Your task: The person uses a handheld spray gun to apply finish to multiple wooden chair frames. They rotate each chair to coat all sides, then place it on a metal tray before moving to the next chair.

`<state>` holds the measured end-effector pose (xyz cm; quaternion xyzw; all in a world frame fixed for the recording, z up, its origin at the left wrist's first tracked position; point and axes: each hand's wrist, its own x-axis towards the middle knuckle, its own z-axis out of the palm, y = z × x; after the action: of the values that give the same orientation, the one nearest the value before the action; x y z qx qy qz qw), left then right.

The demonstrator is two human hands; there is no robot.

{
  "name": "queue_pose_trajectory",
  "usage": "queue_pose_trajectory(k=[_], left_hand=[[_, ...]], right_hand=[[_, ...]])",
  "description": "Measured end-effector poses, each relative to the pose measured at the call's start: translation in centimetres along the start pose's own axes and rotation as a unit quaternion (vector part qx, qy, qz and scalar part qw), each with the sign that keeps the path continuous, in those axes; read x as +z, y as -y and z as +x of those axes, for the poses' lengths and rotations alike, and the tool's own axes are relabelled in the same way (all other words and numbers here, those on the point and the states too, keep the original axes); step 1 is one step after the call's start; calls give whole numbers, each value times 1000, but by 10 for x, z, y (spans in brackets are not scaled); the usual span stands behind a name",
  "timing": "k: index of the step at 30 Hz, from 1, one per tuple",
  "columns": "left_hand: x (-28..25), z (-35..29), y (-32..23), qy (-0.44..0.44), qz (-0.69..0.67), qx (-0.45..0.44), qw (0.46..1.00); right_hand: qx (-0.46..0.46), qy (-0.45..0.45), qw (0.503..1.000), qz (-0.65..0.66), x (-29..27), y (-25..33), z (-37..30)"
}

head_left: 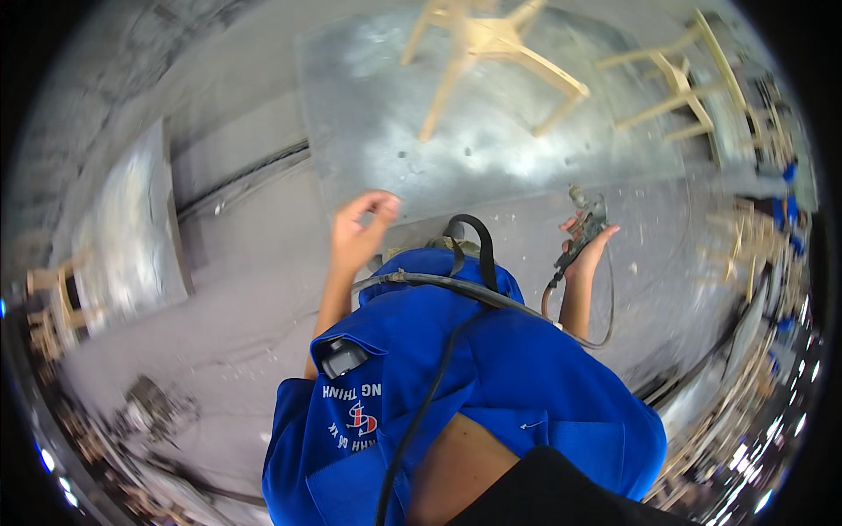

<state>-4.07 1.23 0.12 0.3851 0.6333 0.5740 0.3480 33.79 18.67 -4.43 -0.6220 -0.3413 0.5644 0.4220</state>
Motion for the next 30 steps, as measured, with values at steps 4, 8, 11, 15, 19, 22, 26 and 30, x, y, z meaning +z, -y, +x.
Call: queue_pose_trajectory(k=[4,8,11,15,19,22,26,30], left_hand=[[-21,51,10,-17,-61,9,998],[29,99,66,2,-74,29,997],[38,140,95,-10,-75,33,997],[57,204,114,-64,-119,31,990],[55,269,125,-120,-118,9,986],[73,328,117,-161,-93,133,974],[87,396,123,-141,-26,143,979],[83,412,138,-134,-40,164,976]], right_hand=[[-81,-52,994,43,1,1,-5],[-116,-137,980,85,-28,-30,45],[-137,-179,968,113,-14,-41,68],[-131,-227,955,140,-21,-43,95],[-94,-235,953,164,-34,-75,90],[-81,-217,963,138,-40,-86,79],[-68,-201,969,123,-45,-100,60],[-49,-232,963,126,-48,-116,51]])
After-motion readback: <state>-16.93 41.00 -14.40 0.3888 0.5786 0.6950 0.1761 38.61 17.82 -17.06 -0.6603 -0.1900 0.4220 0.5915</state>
